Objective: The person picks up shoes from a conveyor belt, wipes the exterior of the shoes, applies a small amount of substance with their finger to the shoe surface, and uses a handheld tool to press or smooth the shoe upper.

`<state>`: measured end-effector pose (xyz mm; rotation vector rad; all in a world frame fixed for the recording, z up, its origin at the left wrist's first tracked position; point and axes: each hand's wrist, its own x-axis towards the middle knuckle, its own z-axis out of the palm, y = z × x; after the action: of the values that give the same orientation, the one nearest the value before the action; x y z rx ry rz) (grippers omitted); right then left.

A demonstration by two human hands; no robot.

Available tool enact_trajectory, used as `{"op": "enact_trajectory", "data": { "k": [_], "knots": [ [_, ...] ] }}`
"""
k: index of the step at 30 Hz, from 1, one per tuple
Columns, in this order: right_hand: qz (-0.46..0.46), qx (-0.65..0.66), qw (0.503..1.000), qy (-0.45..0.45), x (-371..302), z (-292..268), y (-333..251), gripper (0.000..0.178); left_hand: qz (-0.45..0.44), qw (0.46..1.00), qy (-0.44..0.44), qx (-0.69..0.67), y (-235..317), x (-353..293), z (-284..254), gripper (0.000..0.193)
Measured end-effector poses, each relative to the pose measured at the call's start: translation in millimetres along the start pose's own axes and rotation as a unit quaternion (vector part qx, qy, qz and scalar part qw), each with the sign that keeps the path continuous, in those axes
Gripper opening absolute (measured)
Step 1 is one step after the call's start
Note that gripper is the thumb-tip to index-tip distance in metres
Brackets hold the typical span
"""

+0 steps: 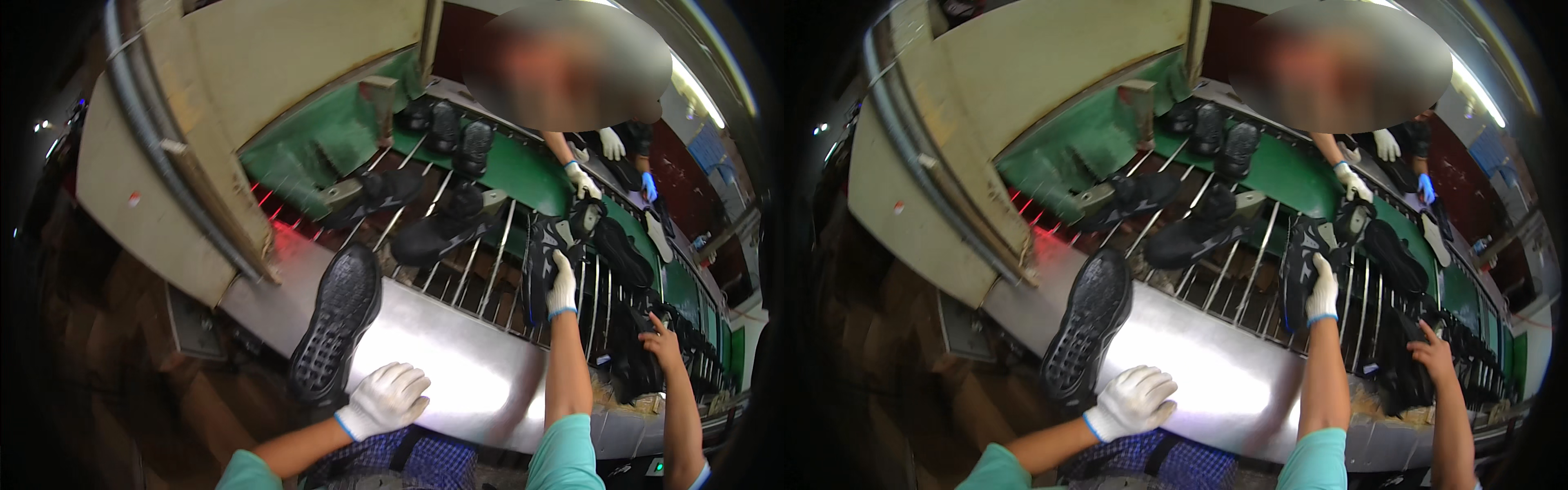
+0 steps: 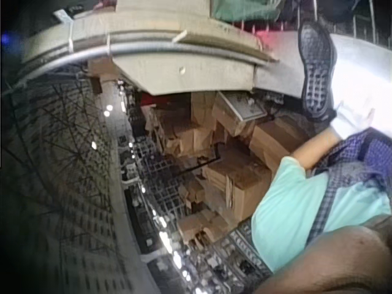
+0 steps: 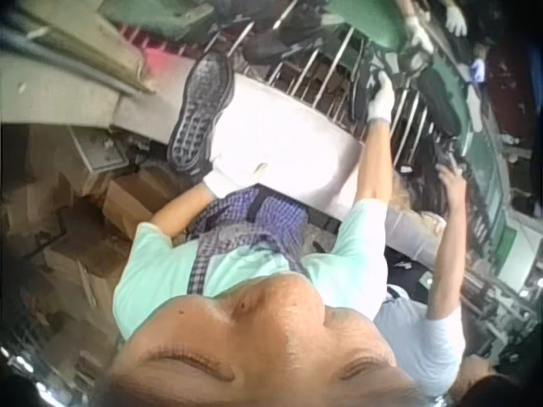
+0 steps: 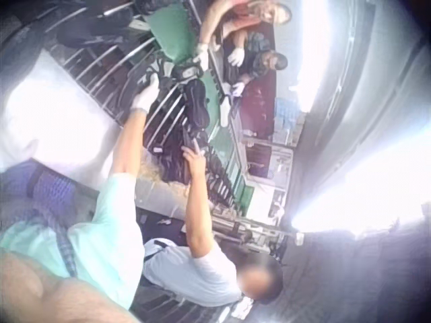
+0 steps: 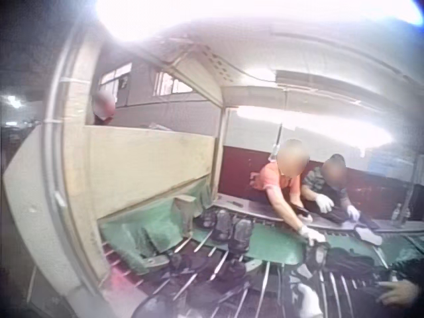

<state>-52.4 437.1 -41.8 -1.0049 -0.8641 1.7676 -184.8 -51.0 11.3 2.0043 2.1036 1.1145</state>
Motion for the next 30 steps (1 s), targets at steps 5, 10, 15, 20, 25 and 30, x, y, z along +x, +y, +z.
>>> {"op": "enact_trajectory", "data": {
  "k": [5,10,15,20,25,30],
  "knots": [
    [-0.123,-0.146,0.952,-0.237,-136.2,6.1,-59.5,0.03,0.015,0.99,0.137,0.027,-4.6,-10.6,2.2,0.042],
    [-0.215,-0.379,0.841,-0.321,-243.2,60.2,-56.1,0.039,-0.093,0.942,0.285,-0.149,-21.1,-26.2,16.7,0.076],
    [-0.152,-0.226,0.911,-0.31,-315.0,-13.1,-0.8,0.026,-0.038,0.955,0.271,-0.115,24.2,-40.3,-30.4,0.077],
    [-0.136,0.025,0.965,-0.222,-351.9,-63.9,58.5,0.012,-0.266,0.876,0.002,-0.403,26.5,-30.4,9.0,0.073],
    [-0.128,0.14,0.961,-0.202,-393.6,-61.2,58.8,0.013,-0.239,0.849,-0.112,-0.457,65.1,32.8,-3.1,0.08],
    [-0.1,0.057,0.961,-0.251,-418.3,-67.4,25.2,0.01,-0.274,0.828,-0.155,-0.464,78.2,21.1,1.7,0.083]
  ]
}}
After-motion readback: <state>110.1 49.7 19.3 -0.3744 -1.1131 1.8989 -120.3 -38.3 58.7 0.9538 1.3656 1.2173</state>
